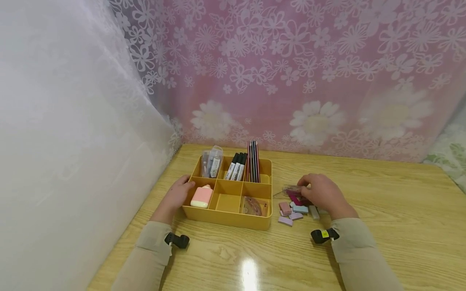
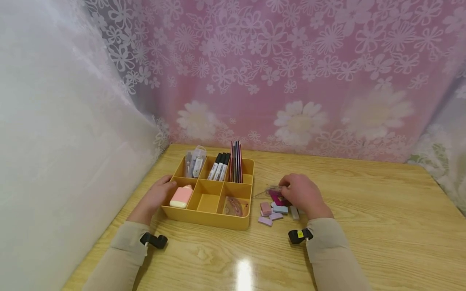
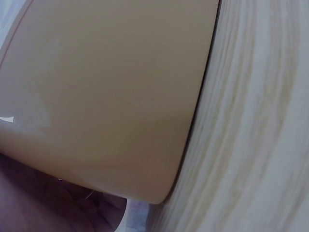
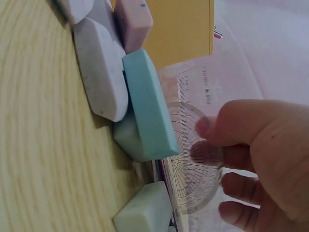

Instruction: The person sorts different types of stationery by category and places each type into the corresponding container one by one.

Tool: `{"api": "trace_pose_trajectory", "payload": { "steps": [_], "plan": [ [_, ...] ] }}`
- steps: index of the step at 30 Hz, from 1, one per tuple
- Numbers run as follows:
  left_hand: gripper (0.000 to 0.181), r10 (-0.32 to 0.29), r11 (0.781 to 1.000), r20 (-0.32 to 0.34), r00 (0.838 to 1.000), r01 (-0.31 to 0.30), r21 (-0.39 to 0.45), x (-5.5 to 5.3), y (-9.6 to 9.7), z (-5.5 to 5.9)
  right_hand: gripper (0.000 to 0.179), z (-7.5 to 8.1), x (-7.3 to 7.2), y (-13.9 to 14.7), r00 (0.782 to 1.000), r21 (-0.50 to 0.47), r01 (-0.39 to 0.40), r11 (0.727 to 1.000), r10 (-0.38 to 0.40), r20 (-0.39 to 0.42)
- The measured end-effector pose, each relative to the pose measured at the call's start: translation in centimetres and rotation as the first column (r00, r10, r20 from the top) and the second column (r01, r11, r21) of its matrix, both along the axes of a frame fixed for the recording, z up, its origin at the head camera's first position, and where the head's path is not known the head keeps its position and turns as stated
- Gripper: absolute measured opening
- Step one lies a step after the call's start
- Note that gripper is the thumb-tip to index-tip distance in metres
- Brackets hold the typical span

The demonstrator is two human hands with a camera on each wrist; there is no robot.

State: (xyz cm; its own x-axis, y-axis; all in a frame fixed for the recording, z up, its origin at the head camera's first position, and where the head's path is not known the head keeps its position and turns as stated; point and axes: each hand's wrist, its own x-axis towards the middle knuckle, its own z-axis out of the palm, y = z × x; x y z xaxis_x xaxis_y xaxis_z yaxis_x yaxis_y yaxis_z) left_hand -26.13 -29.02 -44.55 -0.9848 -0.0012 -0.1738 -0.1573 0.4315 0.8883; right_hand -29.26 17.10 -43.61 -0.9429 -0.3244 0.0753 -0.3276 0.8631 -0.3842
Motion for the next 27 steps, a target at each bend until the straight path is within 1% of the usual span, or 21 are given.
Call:
{"api": "trace_pose_trajectory", "payload": {
  "steps": [4, 7, 12, 15, 19, 23, 27],
  "plan": [
    [0.051, -0.012, 1.0, -0.004, 1.0, 0.012, -0.005, -0.1, 0.0, 0.1, 0.016, 0.0, 0.2, 0.0, 0.997, -0.014, 0.024, 1.0, -0.025, -0.069],
    [0.05, -0.017, 1.0, -0.008, 1.0, 0.017, -0.002, -0.2, 0.0, 0.2, 0.016, 0.0, 0.2, -0.1, 0.995, -0.017, 0.036, 0.999, -0.038, -0.09],
    [0.049, -0.011, 1.0, -0.005, 1.0, 0.011, 0.013, 0.0, 0.1, 0.2, 0.015, -0.4, 0.1, 0.2, 0.99, 0.002, -0.002, 1.0, 0.002, -0.142],
    [0.049, -0.009, 1.0, -0.006, 1.0, 0.009, 0.007, 0.0, 0.2, 0.2, 0.016, -0.4, -0.1, 0.4, 0.986, 0.028, -0.024, 0.999, 0.029, -0.167],
    [0.05, -0.009, 1.0, -0.005, 1.0, 0.009, -0.001, 0.1, 0.1, 0.2, 0.019, 0.0, -0.1, 0.3, 0.988, 0.021, -0.026, 0.999, 0.029, -0.15],
    [0.049, -0.007, 1.0, -0.008, 1.0, 0.007, 0.014, 0.1, 0.0, 0.3, 0.02, 0.8, 0.1, 0.1, 0.993, -0.001, -0.019, 1.0, 0.019, -0.118],
    [0.049, -0.007, 1.0, -0.006, 1.0, 0.007, 0.022, 0.2, 0.0, 0.2, 0.021, 1.5, 0.4, -0.1, 0.995, -0.019, -0.032, 0.999, 0.03, -0.09]
  ]
}}
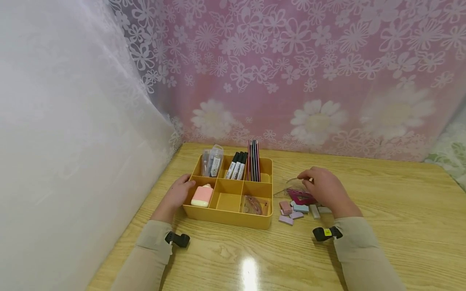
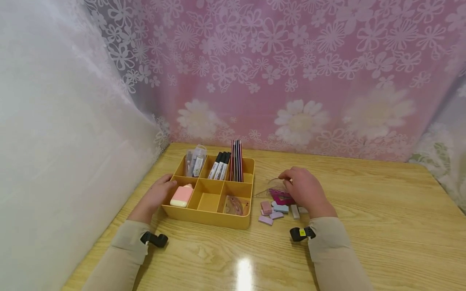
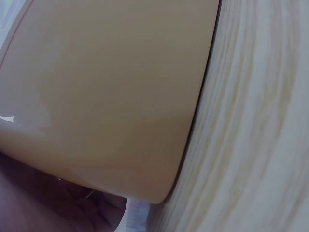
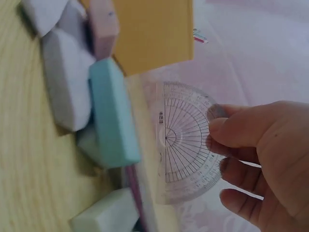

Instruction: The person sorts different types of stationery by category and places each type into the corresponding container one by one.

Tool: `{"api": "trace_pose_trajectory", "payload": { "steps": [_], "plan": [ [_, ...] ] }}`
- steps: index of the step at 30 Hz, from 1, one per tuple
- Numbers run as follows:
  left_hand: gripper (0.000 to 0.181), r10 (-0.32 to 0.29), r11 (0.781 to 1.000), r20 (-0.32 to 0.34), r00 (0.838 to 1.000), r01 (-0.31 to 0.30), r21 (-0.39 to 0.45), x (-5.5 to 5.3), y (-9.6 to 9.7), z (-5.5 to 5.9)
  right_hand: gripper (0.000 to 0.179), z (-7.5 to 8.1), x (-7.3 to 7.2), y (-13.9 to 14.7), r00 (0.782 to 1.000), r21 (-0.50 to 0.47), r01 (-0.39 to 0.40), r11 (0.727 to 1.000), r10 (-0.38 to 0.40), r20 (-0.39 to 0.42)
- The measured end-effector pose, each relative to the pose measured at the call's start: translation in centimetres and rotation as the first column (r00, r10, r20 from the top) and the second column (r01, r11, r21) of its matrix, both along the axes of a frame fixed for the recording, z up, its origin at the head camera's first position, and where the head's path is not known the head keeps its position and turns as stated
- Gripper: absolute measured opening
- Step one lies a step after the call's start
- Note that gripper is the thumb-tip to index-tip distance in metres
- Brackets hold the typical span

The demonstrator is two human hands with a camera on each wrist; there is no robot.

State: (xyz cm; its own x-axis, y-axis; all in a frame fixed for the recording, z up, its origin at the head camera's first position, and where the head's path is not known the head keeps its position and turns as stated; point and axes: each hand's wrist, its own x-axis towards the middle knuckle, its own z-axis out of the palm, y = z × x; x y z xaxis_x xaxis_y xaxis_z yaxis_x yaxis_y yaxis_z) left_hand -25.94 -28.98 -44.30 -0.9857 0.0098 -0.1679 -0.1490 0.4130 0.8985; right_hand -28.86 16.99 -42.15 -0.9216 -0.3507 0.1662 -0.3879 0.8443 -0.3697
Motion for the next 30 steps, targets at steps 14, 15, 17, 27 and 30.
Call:
{"api": "trace_pose_trajectory", "payload": {
  "steps": [14, 15, 17, 27, 30],
  "plan": [
    [0.05, -0.003, 1.0, 0.001, 1.0, 0.003, 0.0, 0.1, 0.1, -0.2, 0.019, 3.3, 2.6, -3.6, 0.985, -0.35, -0.092, 0.932, 0.135, 0.103],
    [0.05, -0.004, 1.0, 0.001, 1.0, 0.004, -0.001, 0.1, 0.1, -0.1, 0.019, 3.4, 2.8, -4.0, 0.984, -0.368, -0.092, 0.925, 0.141, 0.108],
    [0.05, -0.003, 1.0, 0.003, 1.0, 0.003, -0.003, 0.1, 0.1, -0.1, 0.019, 3.7, 3.1, -4.7, 0.98, -0.405, -0.095, 0.909, 0.156, 0.12],
    [0.05, 0.003, 1.0, 0.002, 1.0, -0.003, -0.008, 0.1, 0.1, 0.0, 0.02, 3.6, 4.2, -7.3, 0.961, -0.431, -0.148, 0.89, 0.231, 0.149],
    [0.049, 0.003, 1.0, 0.0, 1.0, -0.003, -0.011, 0.1, 0.1, 0.1, 0.02, 3.3, 4.4, -7.8, 0.96, -0.41, -0.167, 0.897, 0.244, 0.141]
  ]
}}
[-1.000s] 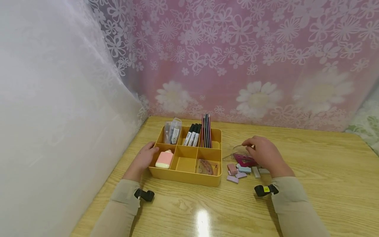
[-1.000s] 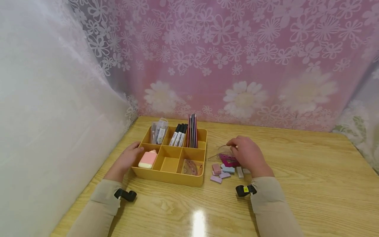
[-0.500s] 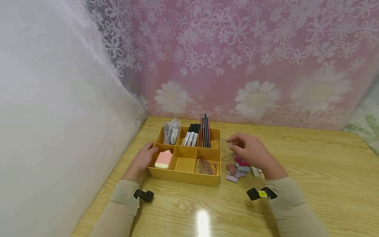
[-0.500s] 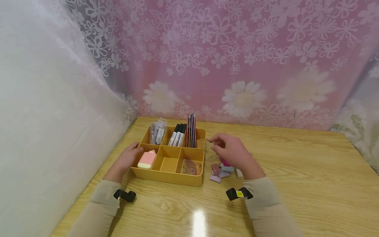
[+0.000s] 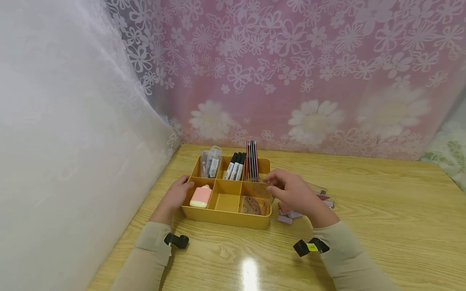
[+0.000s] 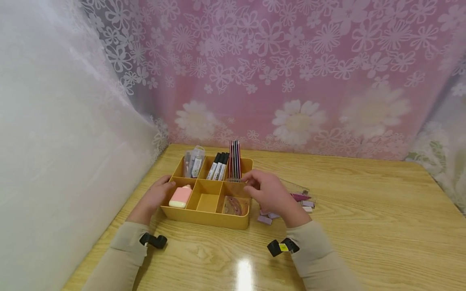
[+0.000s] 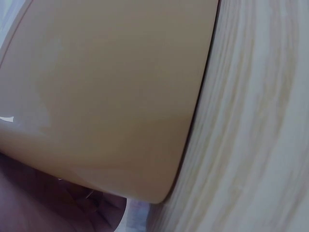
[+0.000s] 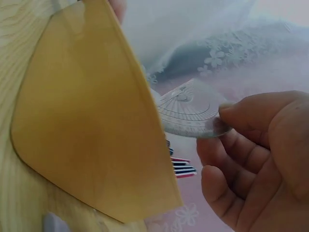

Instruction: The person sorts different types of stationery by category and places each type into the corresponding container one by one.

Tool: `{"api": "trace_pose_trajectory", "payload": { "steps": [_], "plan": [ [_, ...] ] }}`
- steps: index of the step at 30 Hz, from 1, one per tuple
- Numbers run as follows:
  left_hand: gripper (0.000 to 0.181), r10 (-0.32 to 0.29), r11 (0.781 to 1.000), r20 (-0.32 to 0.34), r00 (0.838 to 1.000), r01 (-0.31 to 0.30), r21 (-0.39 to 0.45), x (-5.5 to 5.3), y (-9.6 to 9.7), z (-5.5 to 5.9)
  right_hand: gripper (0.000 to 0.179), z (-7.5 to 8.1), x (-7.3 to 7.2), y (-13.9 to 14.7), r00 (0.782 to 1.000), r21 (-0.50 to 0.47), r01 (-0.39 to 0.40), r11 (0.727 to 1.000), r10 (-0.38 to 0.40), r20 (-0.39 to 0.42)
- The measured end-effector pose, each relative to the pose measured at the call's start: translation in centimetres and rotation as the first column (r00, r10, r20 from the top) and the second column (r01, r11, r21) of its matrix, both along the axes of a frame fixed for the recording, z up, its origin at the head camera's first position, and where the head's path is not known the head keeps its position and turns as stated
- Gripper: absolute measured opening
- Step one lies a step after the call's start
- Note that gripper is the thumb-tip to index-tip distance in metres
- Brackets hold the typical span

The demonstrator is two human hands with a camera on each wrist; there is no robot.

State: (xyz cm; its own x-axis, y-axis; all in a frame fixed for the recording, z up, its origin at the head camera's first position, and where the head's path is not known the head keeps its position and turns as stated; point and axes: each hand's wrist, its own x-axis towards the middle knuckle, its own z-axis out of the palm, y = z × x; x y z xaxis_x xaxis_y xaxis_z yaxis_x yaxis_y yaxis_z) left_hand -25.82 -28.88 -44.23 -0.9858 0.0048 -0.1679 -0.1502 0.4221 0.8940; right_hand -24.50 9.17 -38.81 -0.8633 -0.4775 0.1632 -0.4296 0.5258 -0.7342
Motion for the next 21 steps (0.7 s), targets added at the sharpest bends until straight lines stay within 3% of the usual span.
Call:
{"api": "trace_pose_trajectory", "payload": {
  "steps": [6, 13, 16, 21],
  "plan": [
    [0.049, -0.007, 1.0, -0.002, 1.0, 0.007, 0.016, 0.0, 0.0, 0.0, 0.019, -0.5, 0.2, -1.1, 0.985, 0.041, -0.043, 0.998, 0.049, -0.165],
    [0.049, -0.011, 1.0, -0.009, 1.0, 0.011, 0.024, 0.0, 0.0, 0.1, 0.026, -1.1, 0.2, -2.0, 0.909, 0.122, -0.146, 0.982, 0.182, -0.376],
    [0.049, -0.006, 1.0, -0.002, 1.0, 0.006, 0.019, 0.0, 0.0, 0.0, 0.035, -1.5, 0.2, -2.2, 0.888, 0.157, -0.19, 0.969, 0.238, -0.393],
    [0.049, -0.005, 1.0, 0.003, 1.0, 0.005, 0.013, 0.0, 0.0, 0.1, 0.048, -1.8, 0.4, -2.5, 0.901, 0.213, -0.208, 0.955, 0.271, -0.339]
  ]
}}
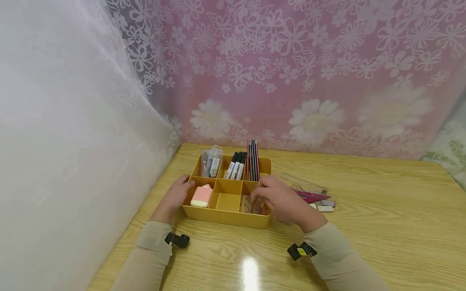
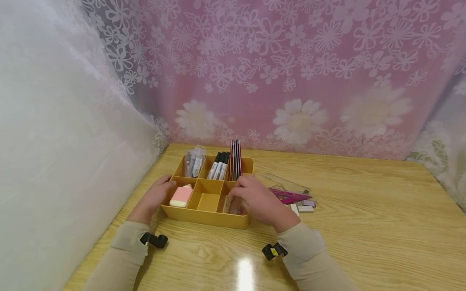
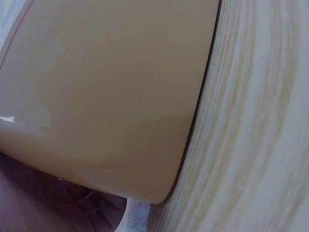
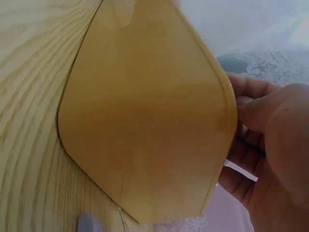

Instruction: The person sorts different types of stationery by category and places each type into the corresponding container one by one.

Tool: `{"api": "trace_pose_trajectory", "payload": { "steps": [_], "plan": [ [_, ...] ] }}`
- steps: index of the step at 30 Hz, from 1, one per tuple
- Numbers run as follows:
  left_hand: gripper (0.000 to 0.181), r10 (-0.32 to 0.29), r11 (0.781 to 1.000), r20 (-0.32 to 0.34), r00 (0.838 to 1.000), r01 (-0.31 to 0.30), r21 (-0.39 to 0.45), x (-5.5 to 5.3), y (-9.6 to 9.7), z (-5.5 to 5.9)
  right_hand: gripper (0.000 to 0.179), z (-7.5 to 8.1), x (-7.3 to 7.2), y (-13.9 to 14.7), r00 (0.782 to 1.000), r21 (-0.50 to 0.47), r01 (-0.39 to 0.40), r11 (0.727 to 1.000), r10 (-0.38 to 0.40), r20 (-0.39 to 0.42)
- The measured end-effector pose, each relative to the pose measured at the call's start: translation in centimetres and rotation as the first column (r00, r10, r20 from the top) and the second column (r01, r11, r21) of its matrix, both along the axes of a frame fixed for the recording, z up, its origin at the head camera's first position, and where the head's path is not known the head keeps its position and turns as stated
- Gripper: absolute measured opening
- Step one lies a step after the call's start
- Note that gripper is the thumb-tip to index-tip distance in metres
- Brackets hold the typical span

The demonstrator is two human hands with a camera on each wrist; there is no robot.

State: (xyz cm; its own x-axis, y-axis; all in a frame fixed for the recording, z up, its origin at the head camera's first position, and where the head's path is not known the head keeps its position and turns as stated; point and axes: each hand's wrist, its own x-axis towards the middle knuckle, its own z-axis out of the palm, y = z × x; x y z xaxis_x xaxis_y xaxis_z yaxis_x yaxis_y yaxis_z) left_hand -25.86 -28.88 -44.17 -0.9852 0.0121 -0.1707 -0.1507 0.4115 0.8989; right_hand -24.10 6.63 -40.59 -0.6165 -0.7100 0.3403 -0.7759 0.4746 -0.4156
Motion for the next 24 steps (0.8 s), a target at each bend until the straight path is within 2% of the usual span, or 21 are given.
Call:
{"api": "trace_pose_trajectory", "payload": {
  "steps": [2, 7, 10, 18, 24],
  "plan": [
    [0.049, 0.001, 1.0, -0.003, 1.0, -0.001, -0.007, 0.0, 0.0, 0.0, 0.046, 0.0, 0.1, -0.1, 1.0, 0.033, 0.002, 0.999, -0.002, -0.004],
    [0.049, 0.004, 1.0, -0.009, 1.0, -0.004, -0.022, 0.1, 0.1, 0.0, 0.035, -0.2, 0.0, -0.2, 0.996, 0.118, 0.012, 0.993, -0.002, -0.089],
    [0.049, 0.0, 1.0, -0.008, 1.0, 0.0, -0.028, 0.0, 0.1, -0.1, 0.032, -0.4, -0.1, -0.1, 0.993, 0.128, 0.033, 0.991, -0.017, -0.121],
    [0.049, 0.001, 1.0, -0.008, 1.0, -0.001, -0.011, 0.0, 0.2, -0.1, 0.032, -0.1, -0.8, 0.8, 0.986, 0.079, 0.147, 0.986, -0.141, -0.085],
    [0.049, 0.001, 1.0, -0.009, 1.0, -0.001, -0.005, 0.0, 0.1, 0.0, 0.028, -0.1, -1.9, 2.3, 0.972, 0.041, 0.237, 0.971, -0.236, -0.014]
  ]
}}
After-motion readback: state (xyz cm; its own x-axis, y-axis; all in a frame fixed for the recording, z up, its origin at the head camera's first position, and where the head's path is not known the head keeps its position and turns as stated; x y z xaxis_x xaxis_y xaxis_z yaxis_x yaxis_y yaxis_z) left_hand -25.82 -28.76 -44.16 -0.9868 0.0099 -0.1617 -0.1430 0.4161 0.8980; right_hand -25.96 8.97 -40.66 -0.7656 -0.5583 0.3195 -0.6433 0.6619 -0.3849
